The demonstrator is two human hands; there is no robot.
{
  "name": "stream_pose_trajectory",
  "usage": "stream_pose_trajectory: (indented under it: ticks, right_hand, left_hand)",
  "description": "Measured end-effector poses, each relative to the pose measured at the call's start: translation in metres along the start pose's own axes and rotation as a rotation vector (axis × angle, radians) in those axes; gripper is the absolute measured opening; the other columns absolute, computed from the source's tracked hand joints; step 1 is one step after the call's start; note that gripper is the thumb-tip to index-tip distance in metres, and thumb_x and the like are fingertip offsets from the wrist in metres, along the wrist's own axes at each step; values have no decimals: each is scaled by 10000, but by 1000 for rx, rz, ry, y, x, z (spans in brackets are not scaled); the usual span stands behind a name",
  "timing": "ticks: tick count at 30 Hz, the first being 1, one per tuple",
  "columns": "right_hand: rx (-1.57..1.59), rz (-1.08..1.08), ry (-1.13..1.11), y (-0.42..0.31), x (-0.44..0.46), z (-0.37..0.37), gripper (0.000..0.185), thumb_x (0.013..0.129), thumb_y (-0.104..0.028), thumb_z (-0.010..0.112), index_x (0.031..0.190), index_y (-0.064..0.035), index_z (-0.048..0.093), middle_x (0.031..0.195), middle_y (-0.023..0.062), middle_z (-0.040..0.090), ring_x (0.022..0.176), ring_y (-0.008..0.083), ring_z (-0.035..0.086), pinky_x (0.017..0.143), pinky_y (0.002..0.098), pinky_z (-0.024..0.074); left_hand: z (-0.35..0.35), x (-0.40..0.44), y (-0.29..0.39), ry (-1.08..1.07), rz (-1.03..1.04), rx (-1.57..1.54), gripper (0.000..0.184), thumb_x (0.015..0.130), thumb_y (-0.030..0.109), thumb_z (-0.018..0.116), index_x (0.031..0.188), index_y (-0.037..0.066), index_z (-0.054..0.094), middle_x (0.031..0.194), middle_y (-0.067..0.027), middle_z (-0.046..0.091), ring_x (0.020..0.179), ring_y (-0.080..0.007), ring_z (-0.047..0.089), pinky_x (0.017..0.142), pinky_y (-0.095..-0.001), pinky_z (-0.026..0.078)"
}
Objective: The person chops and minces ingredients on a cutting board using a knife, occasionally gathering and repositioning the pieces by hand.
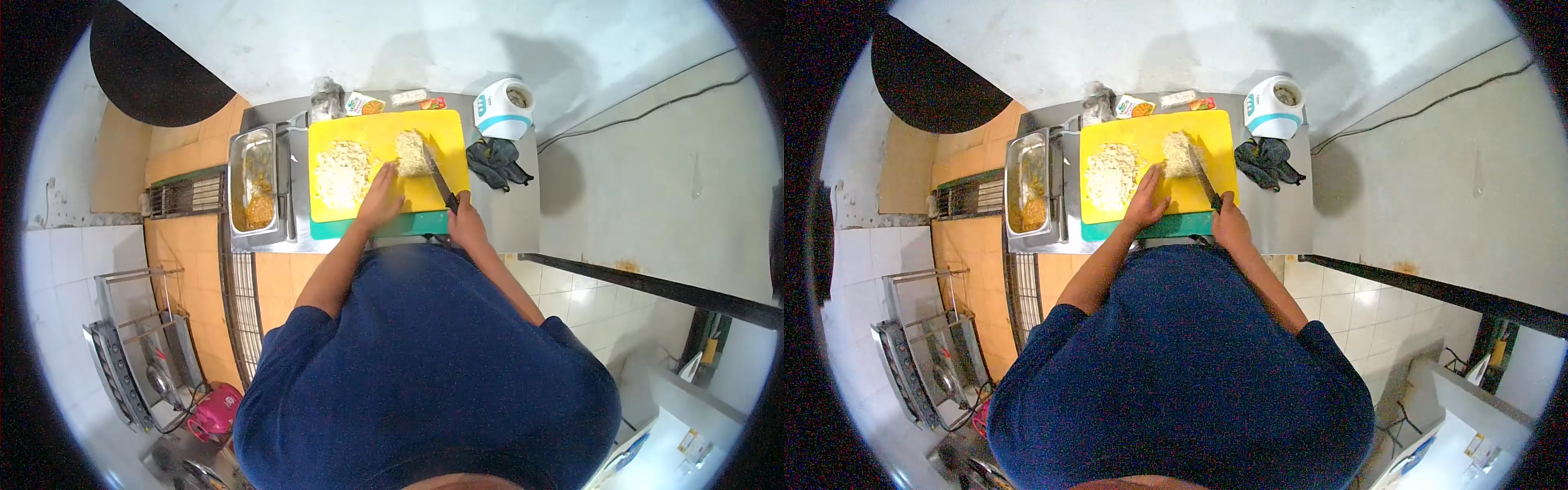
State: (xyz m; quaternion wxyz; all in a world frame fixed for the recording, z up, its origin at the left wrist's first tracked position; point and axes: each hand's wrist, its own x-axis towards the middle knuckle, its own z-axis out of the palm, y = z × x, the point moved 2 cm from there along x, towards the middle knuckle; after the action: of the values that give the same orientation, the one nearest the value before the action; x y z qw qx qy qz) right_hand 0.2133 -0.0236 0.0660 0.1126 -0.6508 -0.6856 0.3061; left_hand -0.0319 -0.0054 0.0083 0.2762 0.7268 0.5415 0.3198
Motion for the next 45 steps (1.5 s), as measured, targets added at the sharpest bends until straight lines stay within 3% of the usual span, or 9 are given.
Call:
stream_pose_trajectory:
  ticks: [2, 5, 8, 12, 21, 30, 33, 39, 45]
  right_hand:
    - [30, -41, 50, -1, 1, -4, 453, 885, -139, 594, 1229, -9, 330, 973, 337, 638, 864, 507, 641, 742, 594, 517]
    - [80, -59, 59, 6, 8, -9, 450, 881, -129, 613, 1224, -28, 342, 980, 321, 643, 882, 496, 646, 739, 571, 518]
    - [301, -27, 161, 29, 20, -6, 385, 909, -186, 623, 1189, -54, 394, 929, 256, 656, 865, 412, 668, 751, 462, 512]
    - [392, 158, 122, 56, 37, -4, 334, 937, -245, 641, 1109, -36, 444, 863, 175, 667, 775, 265, 665, 698, 389, 506]
    - [300, 125, 30, 54, 46, 27, 293, 964, -251, 592, 1103, -45, 437, 814, 167, 663, 732, 274, 665, 679, 398, 508]
    - [179, -6, 86, 22, 31, 16, 365, 933, -267, 603, 1163, -47, 424, 906, 287, 659, 832, 462, 660, 708, 485, 505]
    - [157, 34, -7, 5, 24, 3, 408, 912, -256, 624, 1186, -45, 408, 942, 287, 658, 894, 493, 639, 755, 563, 503]
    - [87, 1, -5, -2, 20, 9, 413, 908, -232, 613, 1222, -56, 411, 925, 296, 654, 869, 489, 642, 737, 561, 503]
    - [234, 2, 40, 2, 20, 0, 374, 887, -211, 651, 1175, -54, 471, 895, 277, 670, 860, 454, 661, 733, 531, 512]
  left_hand:
    - [1, 0, -2, 23, -1, -15, 810, 853, 180, 670, 1526, 11, 254, 1551, -266, 284, 1447, -412, 273, 1189, -429, 258]
    - [-7, 1, 12, -14, -13, 12, 820, 842, 153, 659, 1510, -50, 229, 1536, -292, 282, 1452, -411, 250, 1202, -421, 239]
    - [-6, 2, 8, 3, -12, -38, 819, 840, 152, 655, 1512, -44, 229, 1534, -295, 281, 1451, -413, 251, 1200, -423, 243]
    - [-5, 2, 8, -1, -8, -22, 819, 835, 153, 651, 1511, -41, 232, 1533, -296, 281, 1449, -415, 253, 1197, -424, 248]
    - [-6, 1, 7, 12, 14, -28, 765, 826, 160, 659, 1479, -36, 311, 1524, -273, 310, 1442, -410, 269, 1193, -437, 259]
    - [-7, 2, 4, 28, 56, -39, 727, 824, 159, 669, 1450, -41, 356, 1514, -254, 336, 1433, -404, 287, 1189, -438, 268]
    - [-7, 2, 3, 22, 39, -45, 724, 823, 155, 670, 1449, -36, 360, 1516, -253, 336, 1436, -405, 283, 1188, -438, 268]
    - [-6, 0, 3, 21, 48, -59, 721, 818, 144, 675, 1447, -28, 368, 1524, -256, 326, 1442, -408, 273, 1186, -448, 267]
    - [-9, 2, 7, 18, 26, -63, 736, 861, 173, 659, 1482, -24, 317, 1537, -261, 299, 1449, -412, 257, 1189, -441, 254]
